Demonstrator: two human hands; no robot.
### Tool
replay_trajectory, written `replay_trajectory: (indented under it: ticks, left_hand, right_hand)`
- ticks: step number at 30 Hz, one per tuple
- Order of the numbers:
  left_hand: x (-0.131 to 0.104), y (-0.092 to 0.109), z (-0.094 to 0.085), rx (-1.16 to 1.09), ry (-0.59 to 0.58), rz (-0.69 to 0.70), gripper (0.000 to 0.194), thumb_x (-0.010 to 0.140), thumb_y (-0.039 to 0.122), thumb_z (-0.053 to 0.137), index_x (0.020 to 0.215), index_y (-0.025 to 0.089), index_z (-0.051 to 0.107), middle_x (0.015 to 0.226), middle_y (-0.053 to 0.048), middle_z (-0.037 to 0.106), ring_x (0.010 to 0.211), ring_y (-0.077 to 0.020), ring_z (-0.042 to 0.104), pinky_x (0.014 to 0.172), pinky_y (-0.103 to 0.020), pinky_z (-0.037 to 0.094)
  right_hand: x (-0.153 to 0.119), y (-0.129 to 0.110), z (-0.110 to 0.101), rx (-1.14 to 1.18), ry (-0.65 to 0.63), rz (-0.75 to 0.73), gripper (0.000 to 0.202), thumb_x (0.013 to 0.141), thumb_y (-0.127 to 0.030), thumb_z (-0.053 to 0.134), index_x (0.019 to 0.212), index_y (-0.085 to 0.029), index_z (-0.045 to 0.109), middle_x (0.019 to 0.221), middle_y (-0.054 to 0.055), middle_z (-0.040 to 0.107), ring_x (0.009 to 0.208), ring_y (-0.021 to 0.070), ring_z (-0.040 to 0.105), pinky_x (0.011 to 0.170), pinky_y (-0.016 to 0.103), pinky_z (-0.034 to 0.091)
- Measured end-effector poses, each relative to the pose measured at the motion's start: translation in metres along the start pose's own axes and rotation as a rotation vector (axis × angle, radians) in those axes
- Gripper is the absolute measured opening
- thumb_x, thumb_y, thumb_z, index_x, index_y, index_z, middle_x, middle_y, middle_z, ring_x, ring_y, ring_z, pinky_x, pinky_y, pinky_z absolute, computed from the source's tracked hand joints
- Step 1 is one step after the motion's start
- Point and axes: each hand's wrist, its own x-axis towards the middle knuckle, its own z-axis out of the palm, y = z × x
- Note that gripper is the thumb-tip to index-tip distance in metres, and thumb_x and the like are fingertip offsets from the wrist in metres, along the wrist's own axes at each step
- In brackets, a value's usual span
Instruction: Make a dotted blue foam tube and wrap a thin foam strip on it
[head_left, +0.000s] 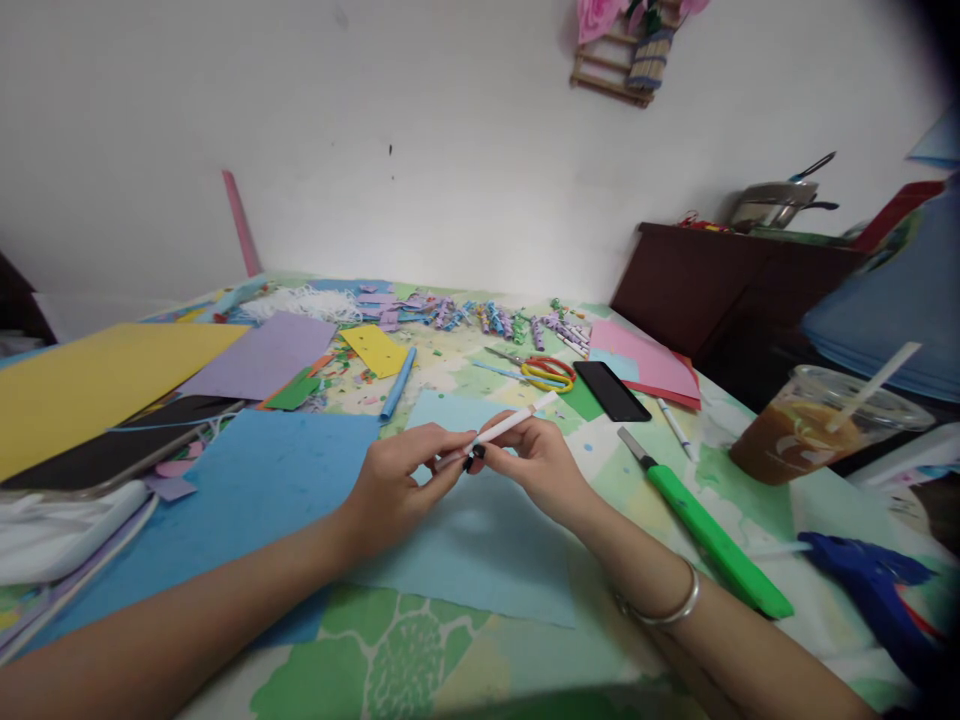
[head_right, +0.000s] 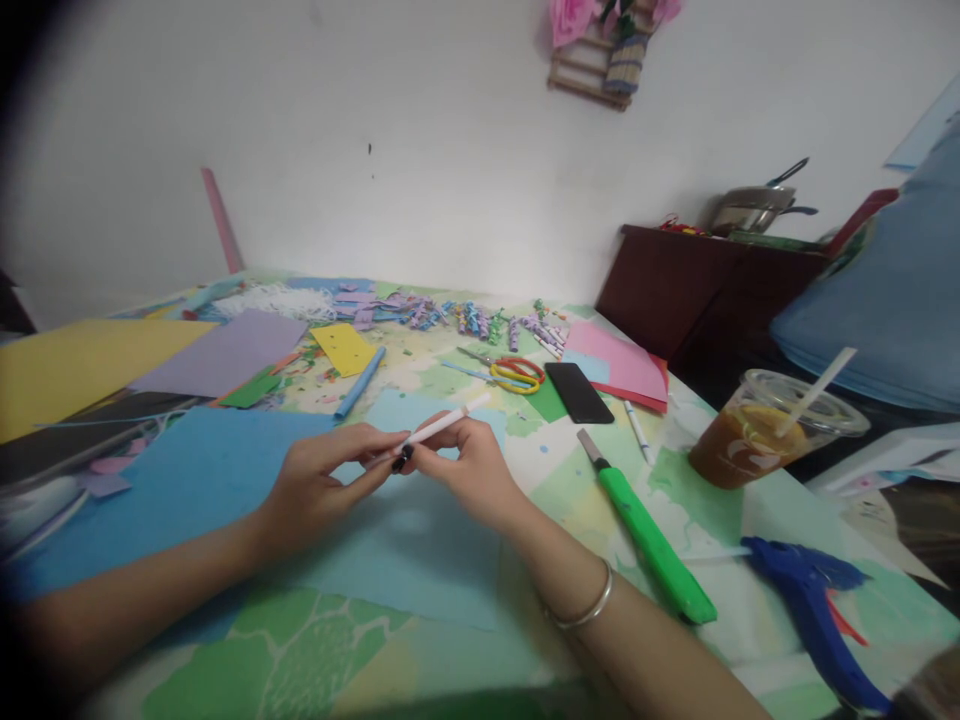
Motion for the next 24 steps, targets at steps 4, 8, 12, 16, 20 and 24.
replay_trajectory:
  ticks: [4,8,12,16,20,24]
  left_hand:
    - [0.004,0.007,-0.004,-0.013,-0.069,-0.147,0.021,0.085,0.018,0.06,0.102,0.013,0.071,0.073,-0.005,0.072,0.064,-0.0133,0.064,0.06,-0.023,0.05]
    - [0.006,0.009,-0.007,-0.214,-0.162,-0.274,0.024,0.087,0.023,0.056,0.103,0.012,0.071,0.074,-0.006,0.072,0.063,-0.0143,0.066,0.056,-0.023,0.052]
    - [0.006,0.005,-0.007,-0.416,-0.253,-0.385,0.027,0.09,0.031,0.053,0.099,0.012,0.069,0.075,-0.007,0.07,0.062,-0.0153,0.066,0.054,-0.023,0.052]
    - [0.007,0.002,-0.004,-0.63,-0.36,-0.478,0.033,0.091,0.041,0.05,0.094,0.012,0.066,0.078,-0.008,0.068,0.061,-0.0157,0.067,0.053,-0.024,0.052]
    - [0.006,0.001,0.001,-0.711,-0.4,-0.538,0.03,0.089,0.041,0.054,0.093,0.012,0.062,0.088,-0.009,0.067,0.067,-0.0166,0.069,0.054,-0.024,0.052]
    - [0.003,0.001,0.004,-0.653,-0.282,-0.606,0.029,0.081,0.035,0.067,0.096,0.016,0.052,0.09,-0.007,0.069,0.071,-0.0176,0.069,0.056,-0.025,0.053]
  right_hand:
    - [0.001,0.001,-0.001,0.013,0.002,-0.007,0.01,0.074,-0.025,0.071,0.079,-0.017,0.069,0.072,0.003,0.071,0.069,0.015,0.065,0.07,0.029,0.052]
    - [0.002,0.001,-0.004,-0.038,0.004,0.012,0.017,0.072,-0.034,0.074,0.073,-0.017,0.072,0.073,0.004,0.072,0.068,0.0164,0.065,0.069,0.031,0.052]
    - [0.002,-0.001,-0.007,-0.131,0.083,0.001,0.021,0.069,-0.038,0.077,0.066,-0.017,0.071,0.072,0.005,0.07,0.068,0.0169,0.064,0.068,0.031,0.051]
    - [0.0,-0.004,-0.007,-0.139,0.091,-0.051,0.016,0.07,-0.033,0.076,0.066,-0.018,0.071,0.085,0.005,0.071,0.068,0.015,0.063,0.066,0.029,0.05]
    - [-0.001,-0.008,-0.005,-0.129,0.014,-0.04,0.014,0.076,-0.03,0.07,0.068,-0.018,0.072,0.068,0.002,0.068,0.064,0.0139,0.061,0.065,0.028,0.049]
    - [-0.001,-0.01,-0.004,-0.136,0.025,-0.017,0.017,0.076,-0.029,0.07,0.063,-0.018,0.07,0.072,0.003,0.069,0.067,0.0142,0.062,0.065,0.027,0.048]
